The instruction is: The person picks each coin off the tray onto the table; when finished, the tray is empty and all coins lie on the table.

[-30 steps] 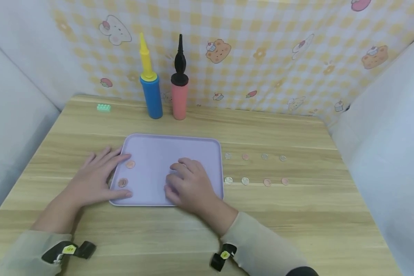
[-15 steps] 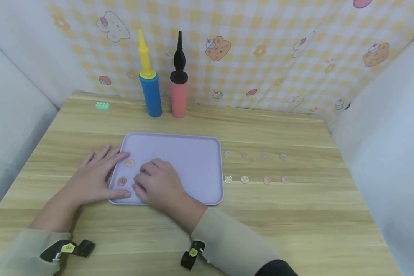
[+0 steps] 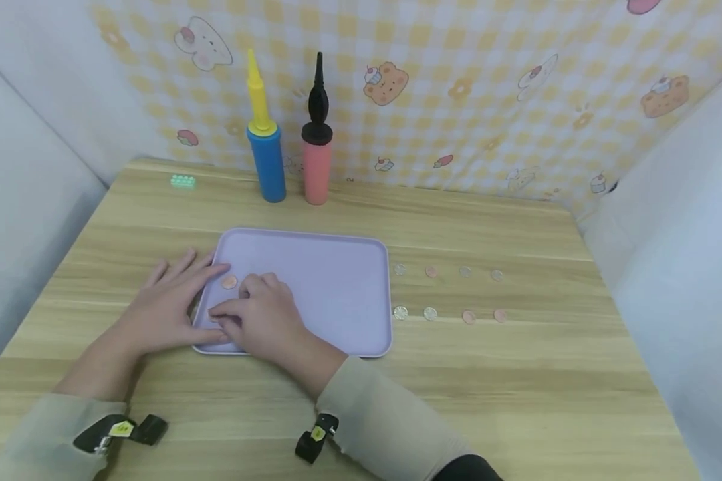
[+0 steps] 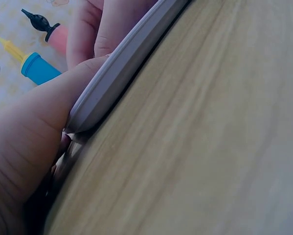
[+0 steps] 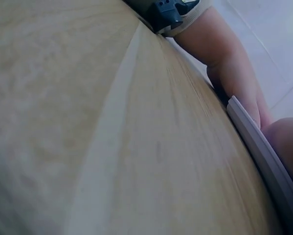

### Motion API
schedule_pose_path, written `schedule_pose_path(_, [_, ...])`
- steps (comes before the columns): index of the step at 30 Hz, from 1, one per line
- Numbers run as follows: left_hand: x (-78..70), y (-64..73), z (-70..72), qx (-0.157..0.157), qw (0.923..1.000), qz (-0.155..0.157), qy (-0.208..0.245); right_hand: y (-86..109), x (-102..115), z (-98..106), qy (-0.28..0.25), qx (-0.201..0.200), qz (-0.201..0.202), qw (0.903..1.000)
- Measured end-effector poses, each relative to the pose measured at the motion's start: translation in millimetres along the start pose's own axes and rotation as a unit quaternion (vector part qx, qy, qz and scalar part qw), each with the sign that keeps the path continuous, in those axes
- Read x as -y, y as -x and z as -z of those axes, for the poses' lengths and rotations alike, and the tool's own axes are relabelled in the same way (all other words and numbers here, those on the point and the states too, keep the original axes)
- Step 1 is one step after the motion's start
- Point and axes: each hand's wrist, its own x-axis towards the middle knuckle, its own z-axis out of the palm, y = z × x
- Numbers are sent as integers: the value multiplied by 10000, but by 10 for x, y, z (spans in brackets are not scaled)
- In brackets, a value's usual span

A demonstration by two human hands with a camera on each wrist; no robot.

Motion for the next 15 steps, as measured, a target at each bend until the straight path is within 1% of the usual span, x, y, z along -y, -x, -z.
schedule_pose_path(4, [9,-4,-12,-72,10000,-52,-20,14,-9,-3,-235,-103,-300,9992])
schedule_pose_path(7, [10,-5,-14,-83,10000,-49,-9,16,-2,22,-361,-79,-461,9983])
schedule_pose_path(15, [2,5,10,-86,9999,-70,-32,0,12,66,-564,314,-743,9951])
